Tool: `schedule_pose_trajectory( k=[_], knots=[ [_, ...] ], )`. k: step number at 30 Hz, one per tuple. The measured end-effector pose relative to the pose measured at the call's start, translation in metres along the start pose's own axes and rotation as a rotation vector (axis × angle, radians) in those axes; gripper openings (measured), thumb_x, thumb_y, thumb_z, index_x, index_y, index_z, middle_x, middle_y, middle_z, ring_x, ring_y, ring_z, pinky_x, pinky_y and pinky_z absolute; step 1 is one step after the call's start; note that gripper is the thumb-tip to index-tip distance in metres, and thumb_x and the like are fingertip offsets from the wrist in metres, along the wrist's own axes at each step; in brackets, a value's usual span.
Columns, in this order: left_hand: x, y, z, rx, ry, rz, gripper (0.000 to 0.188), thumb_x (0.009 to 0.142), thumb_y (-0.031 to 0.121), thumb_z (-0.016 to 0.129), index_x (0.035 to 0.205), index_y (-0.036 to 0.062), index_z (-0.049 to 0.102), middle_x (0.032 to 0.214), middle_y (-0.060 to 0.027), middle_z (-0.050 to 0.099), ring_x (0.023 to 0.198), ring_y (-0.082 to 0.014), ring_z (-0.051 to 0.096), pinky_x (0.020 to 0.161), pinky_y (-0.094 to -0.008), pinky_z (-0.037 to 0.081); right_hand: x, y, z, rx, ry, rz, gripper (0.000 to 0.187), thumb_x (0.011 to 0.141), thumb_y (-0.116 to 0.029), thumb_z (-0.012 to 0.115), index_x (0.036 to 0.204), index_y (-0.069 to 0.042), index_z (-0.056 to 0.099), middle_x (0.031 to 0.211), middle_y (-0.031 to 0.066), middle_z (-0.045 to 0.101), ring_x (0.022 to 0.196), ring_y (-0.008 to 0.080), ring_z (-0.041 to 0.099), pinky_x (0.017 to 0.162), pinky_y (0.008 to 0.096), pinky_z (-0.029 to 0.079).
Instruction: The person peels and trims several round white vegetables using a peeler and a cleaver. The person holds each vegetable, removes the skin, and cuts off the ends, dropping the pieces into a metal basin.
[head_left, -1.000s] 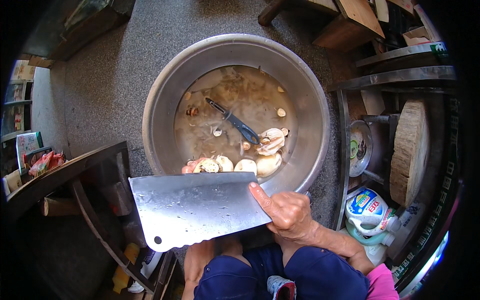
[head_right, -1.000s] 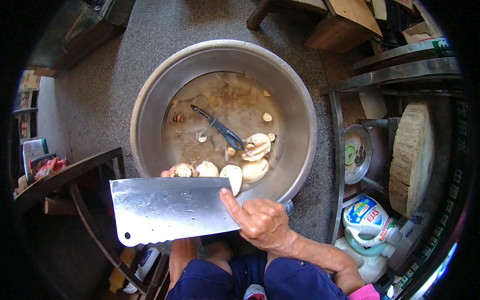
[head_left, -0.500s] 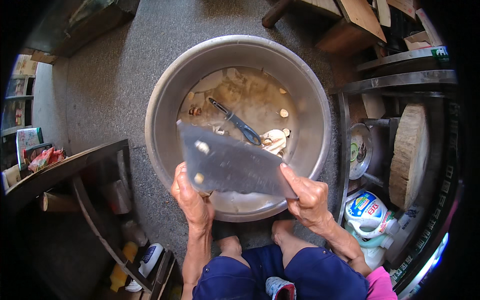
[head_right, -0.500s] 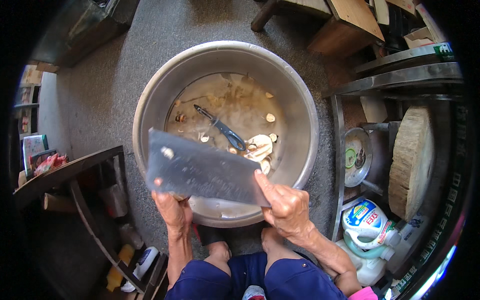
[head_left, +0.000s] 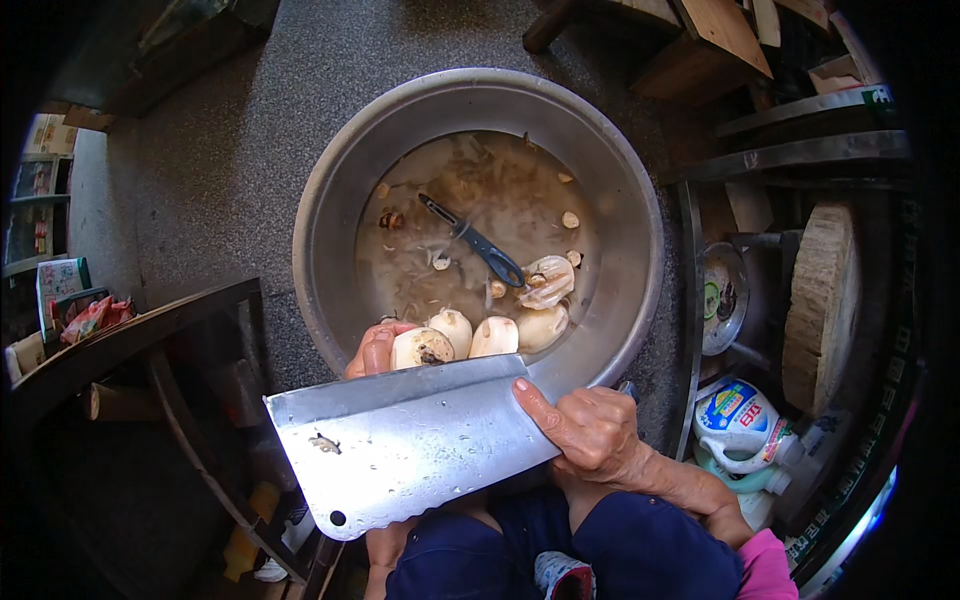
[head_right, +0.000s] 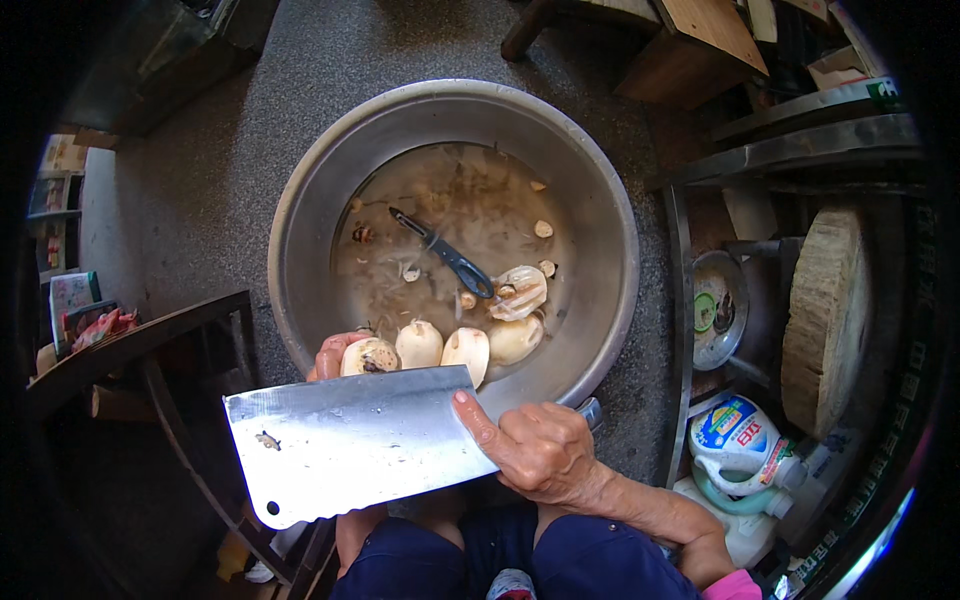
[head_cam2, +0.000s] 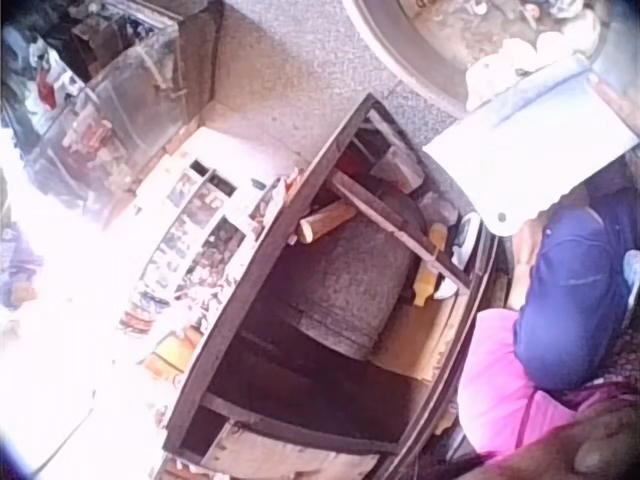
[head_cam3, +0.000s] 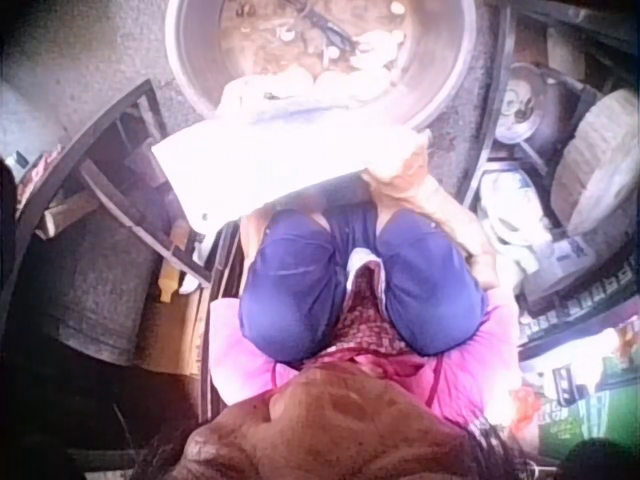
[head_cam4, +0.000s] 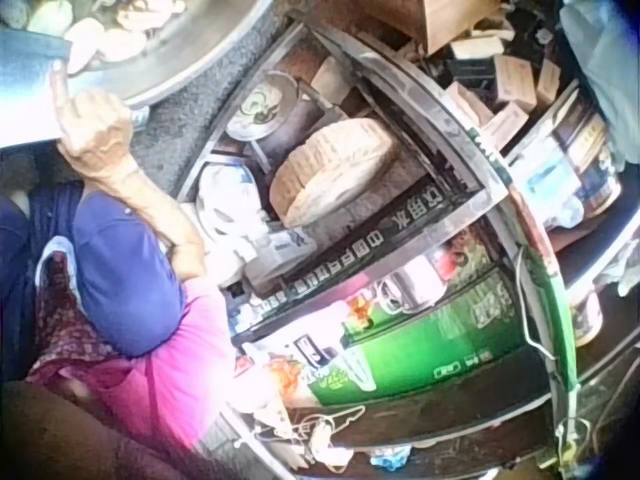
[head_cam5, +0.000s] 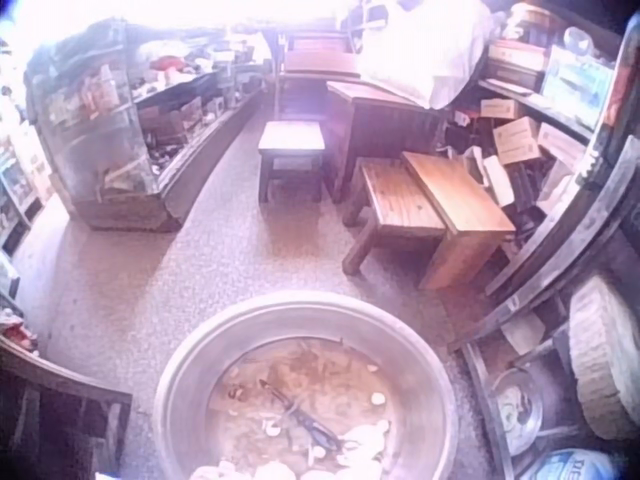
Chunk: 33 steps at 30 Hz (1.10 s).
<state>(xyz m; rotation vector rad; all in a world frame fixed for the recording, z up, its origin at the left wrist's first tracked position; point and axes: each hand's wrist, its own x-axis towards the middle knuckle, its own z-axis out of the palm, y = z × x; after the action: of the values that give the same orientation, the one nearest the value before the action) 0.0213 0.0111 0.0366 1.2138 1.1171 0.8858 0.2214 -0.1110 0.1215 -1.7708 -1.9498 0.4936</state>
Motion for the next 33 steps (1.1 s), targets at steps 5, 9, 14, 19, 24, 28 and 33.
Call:
schedule_pose_trajectory(
  k=[5,9,14,19,24,28,33],
  knots=[
    [0.008,-0.007,-0.023,-0.210,-0.162,-0.318,0.040,0.099,0.029,0.048,0.096,-0.0071,0.064,0.084,-0.0157,0.068,0.069,-0.0213,0.067,0.069,-0.0332,0.056,-0.001,0.009,0.012,-0.025,-0.013,0.045,0.071,0.063,-0.007,0.065,0.134,-0.001,0.059,0.057,0.0017,0.048,0.049,0.0172,0.054,0.044,0.0346,0.043],
    [-0.001,0.059,0.012,-0.382,0.111,-0.294,0.033,0.098,0.023,0.041,0.093,-0.0019,0.061,0.083,-0.0134,0.066,0.068,-0.0204,0.066,0.059,-0.0307,0.054,-0.017,0.050,0.031,0.015,-0.019,0.323,0.061,0.071,-0.004,0.067,0.131,-0.003,0.059,0.077,0.0102,0.069,0.063,0.0268,0.067,0.057,0.0386,0.054],
    [0.011,0.043,0.014,-0.488,0.286,-0.471,0.035,0.104,0.032,0.040,0.106,0.0027,0.058,0.087,-0.0097,0.066,0.066,-0.0184,0.065,0.048,-0.0270,0.049,-0.011,0.053,0.008,-0.115,0.058,0.385,0.056,0.072,-0.009,0.076,0.126,-0.006,0.063,0.077,0.0128,0.068,0.064,0.0292,0.067,0.056,0.0392,0.052],
    [0.009,0.041,0.019,-0.644,0.086,-0.483,0.031,0.104,0.029,0.045,0.120,0.0033,0.054,0.108,-0.0124,0.065,0.095,-0.0212,0.065,0.063,-0.0319,0.053,-0.002,0.057,0.001,0.105,0.169,0.556,0.033,0.080,-0.010,0.075,0.113,-0.006,0.071,0.084,0.0160,0.072,0.069,0.0245,0.071,0.060,0.0326,0.054],
    [0.009,0.030,0.012,-0.820,-0.147,-0.478,0.060,0.077,0.015,0.075,0.127,0.0098,0.042,0.131,-0.0187,0.054,0.120,-0.0364,0.058,0.096,-0.0509,0.055,0.002,0.040,-0.024,0.777,-0.059,0.899,0.018,0.095,-0.019,0.069,0.094,-0.002,0.074,0.068,0.0017,0.065,0.059,0.0039,0.052,0.051,0.0237,0.042],
    [0.006,0.024,0.017,-0.761,-0.165,-0.458,0.074,0.065,0.007,0.089,0.123,0.0117,0.043,0.116,-0.0164,0.060,0.110,-0.0340,0.064,0.091,-0.0444,0.057,0.009,0.025,-0.049,1.063,-0.230,1.011,0.025,0.096,-0.020,0.068,0.080,-0.001,0.068,0.063,-0.0056,0.055,0.058,0.0013,0.043,0.049,0.0230,0.032],
    [0.000,0.021,0.023,-0.501,-0.150,-0.361,0.092,0.045,0.011,0.100,0.124,0.0065,0.052,0.112,-0.0094,0.062,0.097,-0.0193,0.065,0.088,-0.0336,0.056,0.022,0.011,-0.055,1.272,-0.232,1.068,0.027,0.096,-0.020,0.067,0.077,0.000,0.067,0.062,-0.0062,0.052,0.058,0.0007,0.042,0.050,0.0225,0.030]
  ],
)
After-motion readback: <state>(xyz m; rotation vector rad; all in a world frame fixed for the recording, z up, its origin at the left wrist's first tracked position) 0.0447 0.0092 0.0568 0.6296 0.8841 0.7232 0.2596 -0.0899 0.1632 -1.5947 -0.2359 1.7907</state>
